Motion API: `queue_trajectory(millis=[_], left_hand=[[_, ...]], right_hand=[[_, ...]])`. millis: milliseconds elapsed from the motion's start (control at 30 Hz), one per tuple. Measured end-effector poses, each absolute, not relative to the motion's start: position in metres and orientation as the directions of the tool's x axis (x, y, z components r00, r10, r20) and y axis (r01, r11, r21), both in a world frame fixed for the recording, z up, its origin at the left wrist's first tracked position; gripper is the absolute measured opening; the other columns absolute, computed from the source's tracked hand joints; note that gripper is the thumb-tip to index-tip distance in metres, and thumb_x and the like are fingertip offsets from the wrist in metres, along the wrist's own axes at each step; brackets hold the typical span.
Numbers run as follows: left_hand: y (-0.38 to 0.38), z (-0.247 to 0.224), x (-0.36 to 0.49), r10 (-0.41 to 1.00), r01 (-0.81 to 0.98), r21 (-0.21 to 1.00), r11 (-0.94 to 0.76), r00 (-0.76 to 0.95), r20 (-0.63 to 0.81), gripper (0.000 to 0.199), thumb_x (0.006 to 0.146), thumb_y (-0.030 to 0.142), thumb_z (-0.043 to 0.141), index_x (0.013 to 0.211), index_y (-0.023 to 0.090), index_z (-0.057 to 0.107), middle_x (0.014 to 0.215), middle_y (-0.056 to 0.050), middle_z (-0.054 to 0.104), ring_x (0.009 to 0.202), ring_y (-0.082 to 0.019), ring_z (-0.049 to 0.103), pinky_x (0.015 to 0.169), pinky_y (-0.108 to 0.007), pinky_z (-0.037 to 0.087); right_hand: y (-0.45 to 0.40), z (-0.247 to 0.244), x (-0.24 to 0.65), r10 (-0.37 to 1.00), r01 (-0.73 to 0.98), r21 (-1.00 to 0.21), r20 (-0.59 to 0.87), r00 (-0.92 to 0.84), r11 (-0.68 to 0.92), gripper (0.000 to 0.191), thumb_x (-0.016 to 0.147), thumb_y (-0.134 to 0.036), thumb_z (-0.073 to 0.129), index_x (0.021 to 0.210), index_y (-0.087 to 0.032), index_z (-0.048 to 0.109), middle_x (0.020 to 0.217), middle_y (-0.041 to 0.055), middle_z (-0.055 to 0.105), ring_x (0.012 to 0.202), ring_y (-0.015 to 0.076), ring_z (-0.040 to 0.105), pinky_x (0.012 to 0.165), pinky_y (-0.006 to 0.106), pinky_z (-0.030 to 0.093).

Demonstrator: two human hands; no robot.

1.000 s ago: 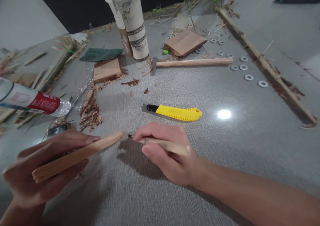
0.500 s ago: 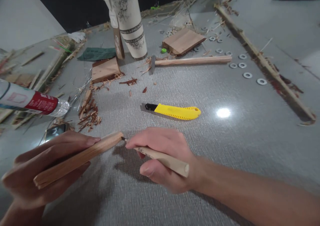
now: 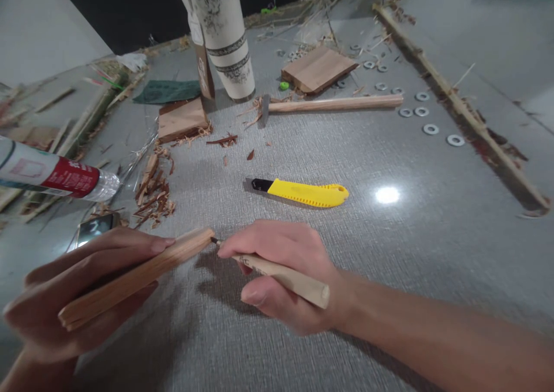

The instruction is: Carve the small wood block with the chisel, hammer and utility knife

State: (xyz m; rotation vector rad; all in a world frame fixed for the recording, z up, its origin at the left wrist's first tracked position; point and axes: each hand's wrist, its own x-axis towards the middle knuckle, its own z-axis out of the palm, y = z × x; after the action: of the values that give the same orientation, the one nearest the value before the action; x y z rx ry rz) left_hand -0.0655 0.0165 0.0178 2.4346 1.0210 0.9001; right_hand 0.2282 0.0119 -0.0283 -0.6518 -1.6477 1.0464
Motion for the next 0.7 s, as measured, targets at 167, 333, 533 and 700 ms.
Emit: queue_trajectory(millis=[167,333,533,700], left_hand=[[0.015,0.016,-0.069,0.720,0.512,0.511,-0.691,0.556,0.415,0.031,0.093,0.012,0.075,0.123,0.020,0.074,0.109,-0.006,0.080,0.094,-0.020,0.079,0.078,-0.032,0.069],[0.014,0.015,-0.070,0.713,0.500,0.514,-0.697,0.566,0.415,0.032,0.093,0.011,0.077,0.124,0.018,0.073,0.112,-0.007,0.079,0.097,-0.019,0.078,0.080,-0.031,0.069],[0.012,0.028,-0.060,0.725,0.527,0.508,-0.681,0.579,0.372,0.029,0.095,0.010,0.075,0.121,0.020,0.073,0.105,-0.004,0.080,0.087,-0.015,0.077,0.075,-0.026,0.065],[0.014,0.043,-0.052,0.742,0.548,0.522,-0.654,0.601,0.299,0.019,0.099,0.014,0.071,0.115,0.025,0.070,0.090,0.002,0.078,0.071,-0.012,0.074,0.061,-0.023,0.056]], right_hand=[[0.012,-0.027,0.229,0.810,-0.038,-0.865,0.484,-0.332,0.501,0.039,0.113,-0.053,0.053,0.119,-0.020,0.074,0.078,0.0015,0.070,0.069,0.0160,0.067,0.064,0.030,0.053],[0.013,-0.021,0.230,0.790,0.074,-0.825,0.506,-0.347,0.561,0.021,0.113,-0.036,0.058,0.118,-0.020,0.071,0.079,0.0005,0.072,0.070,0.0134,0.067,0.064,0.026,0.053],[0.014,-0.018,0.234,0.797,0.166,-0.811,0.476,-0.372,0.561,0.010,0.107,-0.022,0.067,0.114,-0.022,0.073,0.079,-0.0003,0.076,0.067,0.0128,0.069,0.062,0.025,0.054],[0.013,-0.025,0.230,0.850,0.091,-0.874,0.434,-0.299,0.478,0.008,0.106,-0.023,0.067,0.108,-0.022,0.075,0.079,-0.0016,0.076,0.059,0.0108,0.066,0.053,0.024,0.049]])
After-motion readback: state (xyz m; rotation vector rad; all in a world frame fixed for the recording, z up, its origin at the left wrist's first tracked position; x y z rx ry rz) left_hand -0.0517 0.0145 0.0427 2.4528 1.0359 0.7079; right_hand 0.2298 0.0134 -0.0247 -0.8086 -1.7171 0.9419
